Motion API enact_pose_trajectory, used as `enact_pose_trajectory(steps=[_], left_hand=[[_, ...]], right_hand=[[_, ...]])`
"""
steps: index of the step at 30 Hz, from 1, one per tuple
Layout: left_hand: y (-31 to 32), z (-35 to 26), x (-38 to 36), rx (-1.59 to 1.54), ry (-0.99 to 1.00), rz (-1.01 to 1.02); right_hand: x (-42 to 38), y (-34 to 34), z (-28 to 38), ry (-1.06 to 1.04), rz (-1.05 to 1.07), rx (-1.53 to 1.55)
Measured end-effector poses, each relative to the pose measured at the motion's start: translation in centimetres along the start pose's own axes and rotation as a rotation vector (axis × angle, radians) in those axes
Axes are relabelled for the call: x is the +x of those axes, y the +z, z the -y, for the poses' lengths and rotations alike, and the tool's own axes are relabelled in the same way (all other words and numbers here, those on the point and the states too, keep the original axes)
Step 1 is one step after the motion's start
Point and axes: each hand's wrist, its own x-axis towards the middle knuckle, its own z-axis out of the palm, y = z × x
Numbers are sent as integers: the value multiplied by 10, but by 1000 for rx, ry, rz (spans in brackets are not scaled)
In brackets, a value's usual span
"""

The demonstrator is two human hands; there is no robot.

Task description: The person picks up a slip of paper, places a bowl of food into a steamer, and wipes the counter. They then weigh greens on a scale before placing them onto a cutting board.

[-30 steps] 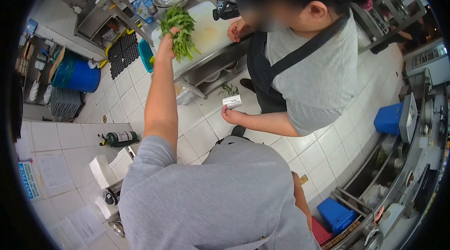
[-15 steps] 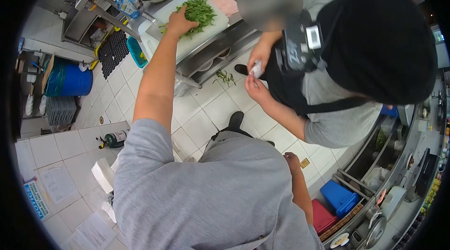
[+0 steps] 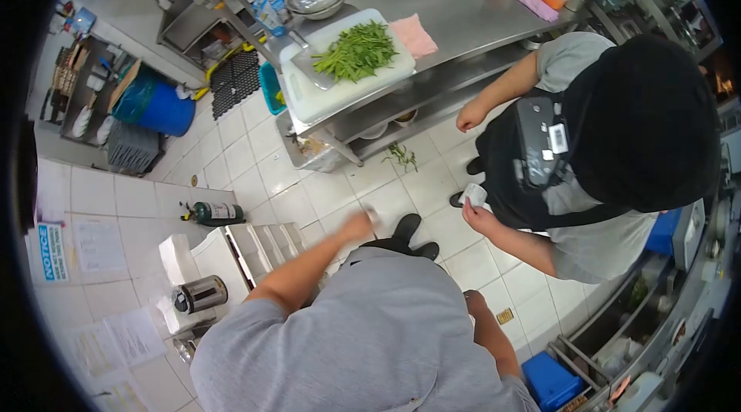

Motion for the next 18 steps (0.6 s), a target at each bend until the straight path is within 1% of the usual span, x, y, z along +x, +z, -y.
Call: enact_pose_trajectory(steps=[1, 2, 3, 4, 5, 6, 7, 8, 9, 10, 11, 12, 13, 14, 15, 16, 18], left_hand=[[-2, -43, -53, -56, 30, 223], [-6, -49, -62, -46, 8, 218], [-13, -51, -68, -32, 26, 29], [-21, -49, -74, -14, 46, -155], [-32, -47, -77, 4, 27, -144], [-47, -47, -71, 24, 1, -132], [-59, -48, -62, 42, -16, -113], [-62, -42, -51, 22, -23, -39], [-61, -34, -40, -3, -28, 42], [-58, -29, -30, 1, -40, 114], [-51, -18, -17, 34, 6, 161], [-46, -11, -8, 60, 18, 206], [-42, -7, 5, 89, 34, 246], [-34, -3, 18, 98, 45, 290], [-26, 3, 30, 79, 3, 301], [-18, 12, 44, 63, -40, 312], [-2, 32, 75, 72, -61, 404]], right_hand=[[21, -10, 15, -135, 135, -419], [42, -9, 7, -196, 153, -420], [76, -6, -12, -259, 171, -418], [111, -6, -22, -278, 110, -393], [138, -3, -19, -287, 51, -362], [134, -23, 20, -231, -7, -314], [142, -28, 40, -164, -123, -250], [136, -51, 85, -95, -17, -268], [145, -53, 103, -101, -57, -165], [150, -52, 120, -119, -78, -19], [142, -57, 147, -62, -13, 206], [139, -47, 162, -98, -33, 460], [143, -36, 170, -94, 3, 523], [127, -40, 195, -79, 54, 478], [136, -21, 189, -108, 80, 380], [134, -8, 189, -78, 101, 316], [118, 15, 203, -11, 144, 176]])
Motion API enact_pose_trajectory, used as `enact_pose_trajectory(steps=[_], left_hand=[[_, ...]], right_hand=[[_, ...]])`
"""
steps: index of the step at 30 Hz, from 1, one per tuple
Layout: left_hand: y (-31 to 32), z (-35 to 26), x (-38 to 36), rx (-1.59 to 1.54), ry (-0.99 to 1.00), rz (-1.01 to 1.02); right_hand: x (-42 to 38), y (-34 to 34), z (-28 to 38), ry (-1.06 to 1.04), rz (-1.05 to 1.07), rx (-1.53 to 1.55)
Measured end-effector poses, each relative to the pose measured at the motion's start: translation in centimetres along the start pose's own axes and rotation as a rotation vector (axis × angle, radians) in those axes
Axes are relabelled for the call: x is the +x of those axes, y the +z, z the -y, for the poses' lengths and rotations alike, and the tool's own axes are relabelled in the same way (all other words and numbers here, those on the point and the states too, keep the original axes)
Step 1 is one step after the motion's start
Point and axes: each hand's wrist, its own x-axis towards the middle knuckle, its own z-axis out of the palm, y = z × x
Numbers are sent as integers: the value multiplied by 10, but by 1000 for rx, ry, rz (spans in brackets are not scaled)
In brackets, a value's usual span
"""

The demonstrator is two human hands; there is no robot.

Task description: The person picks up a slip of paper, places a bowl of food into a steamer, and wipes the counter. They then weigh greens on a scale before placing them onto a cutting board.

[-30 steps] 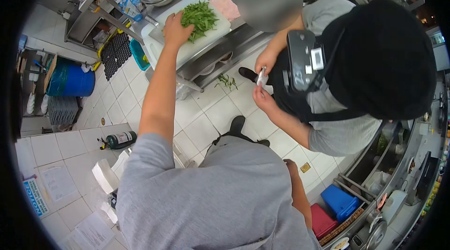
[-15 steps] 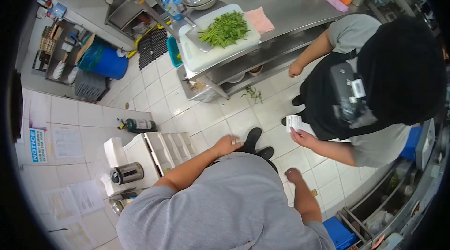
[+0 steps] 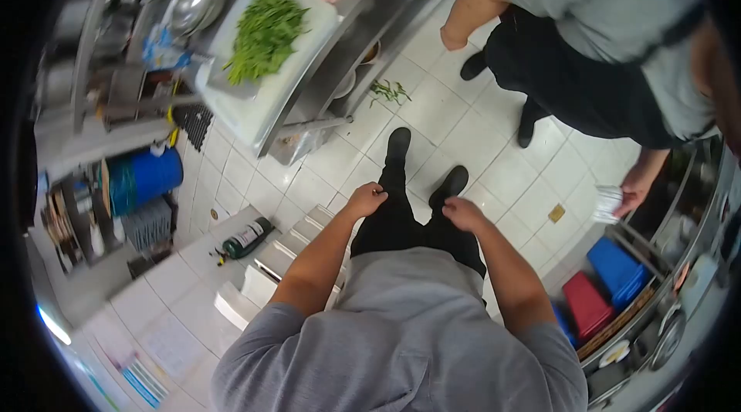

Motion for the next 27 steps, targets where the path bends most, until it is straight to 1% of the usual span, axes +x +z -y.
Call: enact_pose_trajectory(steps=[1, 2, 3, 4, 5, 6, 7, 8, 9, 10, 11, 12, 14, 15, 16, 17, 20, 22, 24, 26, 27], left_hand=[[0, 11, 22, -9, -23, 47], [3, 29, 47, 4, -42, 114], [0, 45, 74, 24, -40, 157], [-2, 60, 101, 79, -33, 218], [-6, 70, 128, 130, -25, 270], [-17, 80, 158, 166, -3, 287], [-25, 86, 190, 208, -39, 295], [-16, 124, 233, 211, -53, 231], [-22, 138, 270, 207, -93, 214], [-28, 142, 305, 223, -136, 162], [-32, 142, 338, 246, -157, 124], [-35, 142, 369, 258, -128, 73], [-34, 144, 433, 298, -86, 24], [-35, 137, 458, 263, -133, 45], [-32, 141, 485, 260, -109, 41], [-26, 145, 510, 348, -91, 14], [-15, 127, 560, 426, -135, 16], [-5, 109, 588, 479, -217, -57], [6, 101, 622, 551, -205, -47], [21, 101, 657, 611, -190, -42], [31, 103, 673, 689, -118, -52]], right_hand=[[-1, 23, -12, 10, 0, -51], [-3, 48, -22, 75, 43, -96], [-15, 69, -23, 213, 31, -96], [-30, 70, 5, 370, 60, -103], [-35, 83, 22, 504, 11, -68], [-34, 108, 17, 546, -57, -1], [-34, 111, 30, 571, -61, 45], [-32, 117, 40, 552, -97, 42], [-27, 121, 46, 534, -133, 39], [-16, 119, 55, 553, -124, 60], [-6, 116, 64, 556, -186, 49], [-1, 114, 70, 561, -242, 38], [14, 112, 72, 614, -250, 66], [19, 115, 71, 648, -264, 70], [20, 124, 65, 653, -272, 127], [25, 129, 61, 667, -261, 148], [32, 143, 62, 735, -261, 279], [40, 154, 66, 764, -240, 317], [58, 154, 70, 824, -192, 345], [65, 158, 68, 819, -183, 377], [70, 160, 65, 813, -178, 400]])
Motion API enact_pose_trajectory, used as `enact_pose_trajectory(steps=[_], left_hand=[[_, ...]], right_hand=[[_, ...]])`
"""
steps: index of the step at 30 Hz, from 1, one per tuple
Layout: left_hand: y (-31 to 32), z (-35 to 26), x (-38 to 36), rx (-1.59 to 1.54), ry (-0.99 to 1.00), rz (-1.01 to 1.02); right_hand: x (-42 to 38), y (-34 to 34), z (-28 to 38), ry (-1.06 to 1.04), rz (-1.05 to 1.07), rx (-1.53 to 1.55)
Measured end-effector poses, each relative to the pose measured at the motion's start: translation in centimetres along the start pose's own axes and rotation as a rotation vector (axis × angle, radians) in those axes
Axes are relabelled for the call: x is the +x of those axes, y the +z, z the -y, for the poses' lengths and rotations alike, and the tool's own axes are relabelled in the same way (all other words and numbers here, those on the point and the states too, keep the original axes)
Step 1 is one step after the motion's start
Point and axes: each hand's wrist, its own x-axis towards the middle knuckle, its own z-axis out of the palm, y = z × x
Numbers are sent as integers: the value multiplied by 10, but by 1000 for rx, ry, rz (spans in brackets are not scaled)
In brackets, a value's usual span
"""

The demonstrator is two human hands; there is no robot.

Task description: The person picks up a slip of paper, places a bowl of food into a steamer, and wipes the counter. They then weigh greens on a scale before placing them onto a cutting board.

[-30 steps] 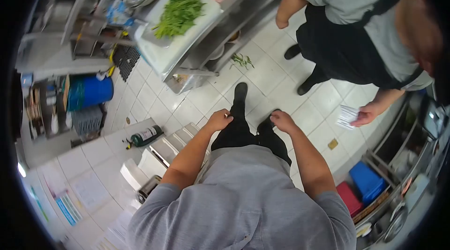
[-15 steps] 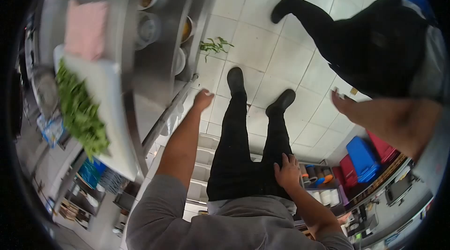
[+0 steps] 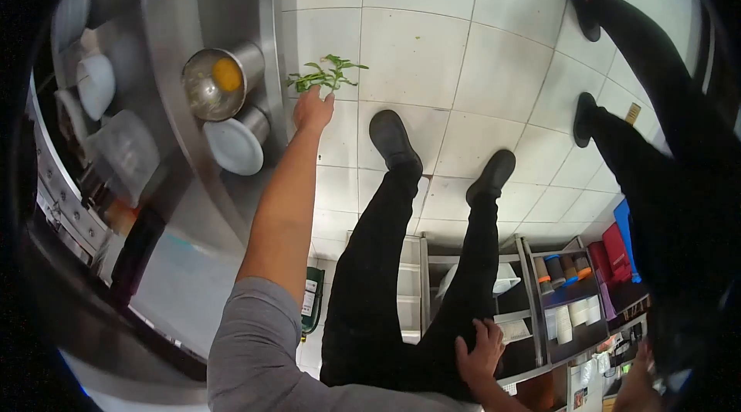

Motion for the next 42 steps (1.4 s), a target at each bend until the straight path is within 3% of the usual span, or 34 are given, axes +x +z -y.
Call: enact_pose_trajectory(steps=[4, 6, 12, 18, 23, 26, 28, 30, 33, 35, 39, 42], left_hand=[[23, -24, 41, 195, 116, -84], [46, -26, 58, 272, 131, -252], [83, 3, 111, 141, 66, -146], [78, 20, 6, -74, 4, -191], [50, 13, -157, -414, 22, -170], [-1, 0, -263, -574, 107, -145], [-71, -16, -341, -699, 174, -127], [-140, -28, -413, -790, 235, -238], [-264, -26, -514, -913, 483, -402], [-338, -13, -572, -872, 607, -545], [-484, 52, -653, -691, 513, -839], [-556, 115, -676, -473, 359, -991]], right_hand=[[7, -2, 3, 61, 62, -20], [5, -6, 0, 19, 44, -9], [18, -9, 2, 35, 67, -33], [24, -19, 5, 17, 83, -114], [3, -39, -2, -73, 3, -205], [-17, -60, -2, -137, -63, -214], [-21, -75, 0, -135, -78, -251], [-25, -85, 2, -177, -119, -321], [-31, -105, 13, -269, -152, -390], [-21, -116, 6, -218, -32, -485], [5, -129, 5, -447, -61, -519], [-1, -150, 29, -599, -75, -473]])
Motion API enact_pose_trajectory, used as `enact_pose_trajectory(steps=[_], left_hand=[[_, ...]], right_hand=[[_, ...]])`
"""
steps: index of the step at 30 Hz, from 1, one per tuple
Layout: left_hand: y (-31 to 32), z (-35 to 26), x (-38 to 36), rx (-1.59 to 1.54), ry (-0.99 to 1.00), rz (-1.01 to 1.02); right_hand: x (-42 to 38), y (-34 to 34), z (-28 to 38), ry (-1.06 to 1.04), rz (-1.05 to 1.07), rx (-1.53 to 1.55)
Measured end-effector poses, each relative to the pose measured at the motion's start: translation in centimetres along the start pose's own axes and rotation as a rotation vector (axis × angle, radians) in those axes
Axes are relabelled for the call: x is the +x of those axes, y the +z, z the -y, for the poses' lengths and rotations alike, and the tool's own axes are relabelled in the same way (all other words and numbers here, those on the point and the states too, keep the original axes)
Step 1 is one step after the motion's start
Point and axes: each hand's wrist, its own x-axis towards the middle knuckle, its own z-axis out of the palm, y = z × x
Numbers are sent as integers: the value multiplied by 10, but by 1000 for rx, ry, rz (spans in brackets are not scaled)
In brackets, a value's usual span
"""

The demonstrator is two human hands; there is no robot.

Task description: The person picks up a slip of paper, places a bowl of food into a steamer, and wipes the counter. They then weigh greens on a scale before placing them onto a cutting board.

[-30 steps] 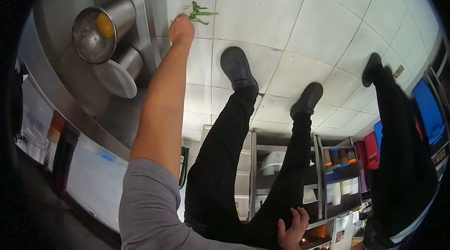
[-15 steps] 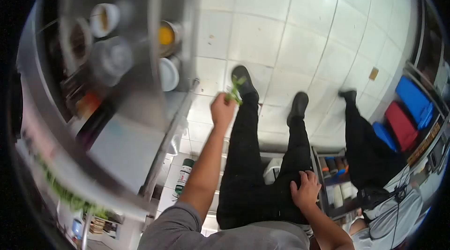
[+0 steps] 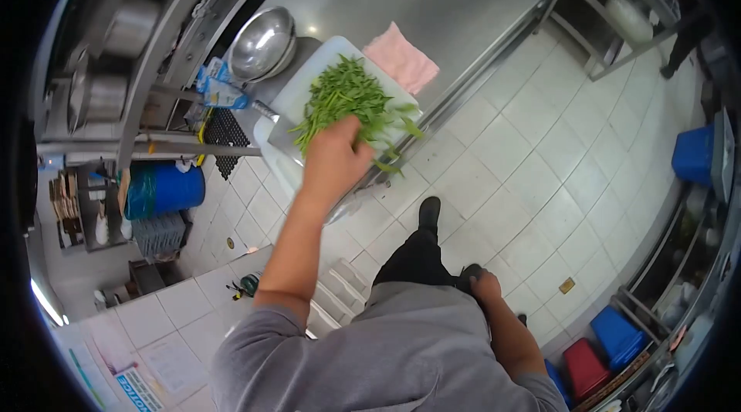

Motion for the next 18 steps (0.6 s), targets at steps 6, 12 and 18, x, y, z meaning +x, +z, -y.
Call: enact_pose_trajectory(steps=[6, 12, 18], left_hand=[[-25, 91, 44, 251, -292, 78], [25, 82, 48, 308, -511, 296], [38, 90, 47, 249, -507, 212]], right_hand=[[14, -57, 55, -136, -107, 141], [-3, -85, 60, -152, -417, 311], [-5, -98, 15, -120, -428, 335]])
